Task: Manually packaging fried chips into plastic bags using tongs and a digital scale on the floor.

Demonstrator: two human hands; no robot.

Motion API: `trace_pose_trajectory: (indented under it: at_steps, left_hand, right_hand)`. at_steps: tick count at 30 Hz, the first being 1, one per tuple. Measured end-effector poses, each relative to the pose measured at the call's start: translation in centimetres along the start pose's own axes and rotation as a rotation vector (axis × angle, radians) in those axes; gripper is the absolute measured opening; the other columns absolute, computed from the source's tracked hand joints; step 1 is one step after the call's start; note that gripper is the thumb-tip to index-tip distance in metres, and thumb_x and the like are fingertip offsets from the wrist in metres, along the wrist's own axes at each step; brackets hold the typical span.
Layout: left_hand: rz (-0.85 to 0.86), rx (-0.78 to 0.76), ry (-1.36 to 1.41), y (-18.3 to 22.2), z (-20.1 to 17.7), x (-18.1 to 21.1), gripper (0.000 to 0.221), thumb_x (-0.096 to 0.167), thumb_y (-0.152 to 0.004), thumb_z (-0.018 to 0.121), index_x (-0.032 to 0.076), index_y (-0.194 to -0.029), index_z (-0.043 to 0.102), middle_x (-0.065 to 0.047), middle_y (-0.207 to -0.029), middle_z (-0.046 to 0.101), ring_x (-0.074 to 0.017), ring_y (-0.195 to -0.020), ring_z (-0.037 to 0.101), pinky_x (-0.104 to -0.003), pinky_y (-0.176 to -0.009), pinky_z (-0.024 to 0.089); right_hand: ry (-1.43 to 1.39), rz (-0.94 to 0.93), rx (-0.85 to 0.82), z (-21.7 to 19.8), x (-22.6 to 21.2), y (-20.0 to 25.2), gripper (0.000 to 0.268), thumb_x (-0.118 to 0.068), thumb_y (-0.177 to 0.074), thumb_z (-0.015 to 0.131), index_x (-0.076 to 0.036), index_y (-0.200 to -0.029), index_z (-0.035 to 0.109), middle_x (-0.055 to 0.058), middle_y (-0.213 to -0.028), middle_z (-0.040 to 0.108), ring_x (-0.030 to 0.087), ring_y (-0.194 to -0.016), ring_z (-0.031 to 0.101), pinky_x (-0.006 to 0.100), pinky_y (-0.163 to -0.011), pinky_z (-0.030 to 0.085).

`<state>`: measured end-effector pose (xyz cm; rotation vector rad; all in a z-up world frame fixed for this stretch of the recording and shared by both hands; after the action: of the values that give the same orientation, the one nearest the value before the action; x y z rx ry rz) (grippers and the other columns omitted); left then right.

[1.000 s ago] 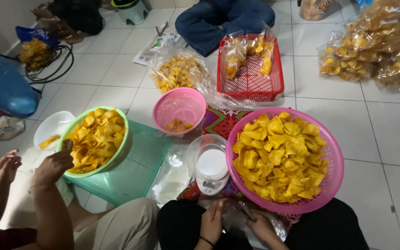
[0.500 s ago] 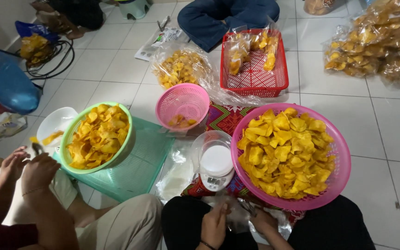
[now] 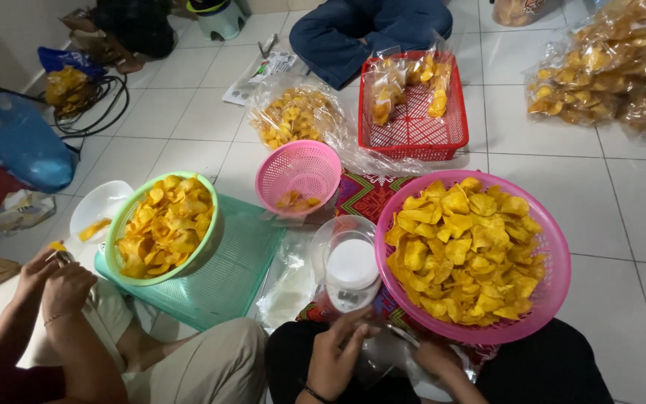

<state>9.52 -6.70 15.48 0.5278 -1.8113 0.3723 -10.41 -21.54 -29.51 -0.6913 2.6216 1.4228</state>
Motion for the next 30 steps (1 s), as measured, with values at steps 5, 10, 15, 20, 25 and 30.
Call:
trace_pose_trajectory:
  at_steps: [5, 10, 15, 20, 25, 30]
  left_hand:
    - [-0.037, 0.019, 0.266, 0.0, -0.7, 0.0, 0.029, 0.015, -0.100, 0.065, -0.002, -0.118, 0.080, -0.011, -0.105, 0.090, -0.0165, -0.094, 0.083, -0.028, -0.087, 0.065]
    - [-0.015, 0.044, 0.357, -0.3, -1.7, -0.3, 0.034, 0.009, -0.100, 0.065, -0.001, -0.132, 0.072, -0.013, -0.105, 0.088, -0.0164, -0.092, 0.080, -0.027, -0.085, 0.060]
    - [0.096, -0.020, 0.262, -0.2, -1.7, 2.6, 0.033, 0.009, -0.100, 0.066, -0.001, -0.131, 0.070, -0.011, -0.099, 0.088, -0.0150, -0.082, 0.078, -0.024, -0.075, 0.058]
    - [0.367, -0.685, -0.124, 2.8, 5.2, 8.0, 0.018, 0.011, -0.103, 0.068, 0.010, -0.120, 0.075, -0.006, -0.112, 0.076, -0.0249, -0.101, 0.073, -0.036, -0.093, 0.057]
    - [0.447, -0.847, -0.122, 4.1, 7.9, 7.3, 0.021, 0.013, -0.109, 0.059, 0.004, -0.125, 0.070, -0.012, -0.117, 0.075, -0.0324, -0.105, 0.073, -0.039, -0.094, 0.056]
    - [0.235, -0.848, -0.097, 3.7, 7.4, 5.6, 0.020, 0.012, -0.108, 0.063, 0.008, -0.126, 0.071, -0.008, -0.109, 0.076, -0.0240, -0.090, 0.072, -0.033, -0.084, 0.056]
  right_hand:
    - [-0.091, -0.006, -0.015, -5.6, -1.2, 10.2, 0.033, -0.041, -0.096, 0.059, -0.021, -0.108, 0.083, -0.002, -0.088, 0.081, 0.017, -0.072, 0.073, 0.033, -0.069, 0.057]
    - [-0.150, -0.183, 0.112, -6.0, 1.7, 14.8, 0.028, -0.040, -0.087, 0.071, -0.026, -0.107, 0.083, -0.007, -0.097, 0.083, 0.014, -0.088, 0.077, 0.028, -0.084, 0.061]
    - [-0.646, -0.488, -0.109, -10.6, -0.4, 23.5, 0.041, -0.039, -0.087, 0.088, -0.007, -0.114, 0.087, -0.002, -0.095, 0.086, 0.007, -0.087, 0.075, 0.022, -0.083, 0.060]
    - [-1.184, -0.588, 0.336, -21.1, -2.7, 32.2, 0.070, 0.006, -0.082, 0.081, 0.002, -0.151, 0.070, 0.012, -0.113, 0.078, 0.022, -0.076, 0.055, 0.034, -0.086, 0.050]
    - [-1.068, -0.761, 0.162, -18.6, -4.2, 29.6, 0.068, -0.005, -0.080, 0.087, 0.001, -0.143, 0.064, 0.017, -0.125, 0.088, 0.025, -0.107, 0.086, 0.037, -0.090, 0.068]
    - [-0.999, -0.720, 0.427, -20.0, -3.0, 31.2, 0.039, 0.007, -0.080, 0.081, 0.007, -0.118, 0.085, 0.014, -0.086, 0.098, 0.020, -0.074, 0.092, 0.029, -0.069, 0.071]
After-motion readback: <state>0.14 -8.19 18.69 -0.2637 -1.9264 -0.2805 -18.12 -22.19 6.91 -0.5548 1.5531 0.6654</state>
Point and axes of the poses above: each hand's wrist, its own y-axis away from the middle knuckle, its own z-axis out of the palm, x = y × z, the point moved 10 cm from there along -y, towards the middle knuckle
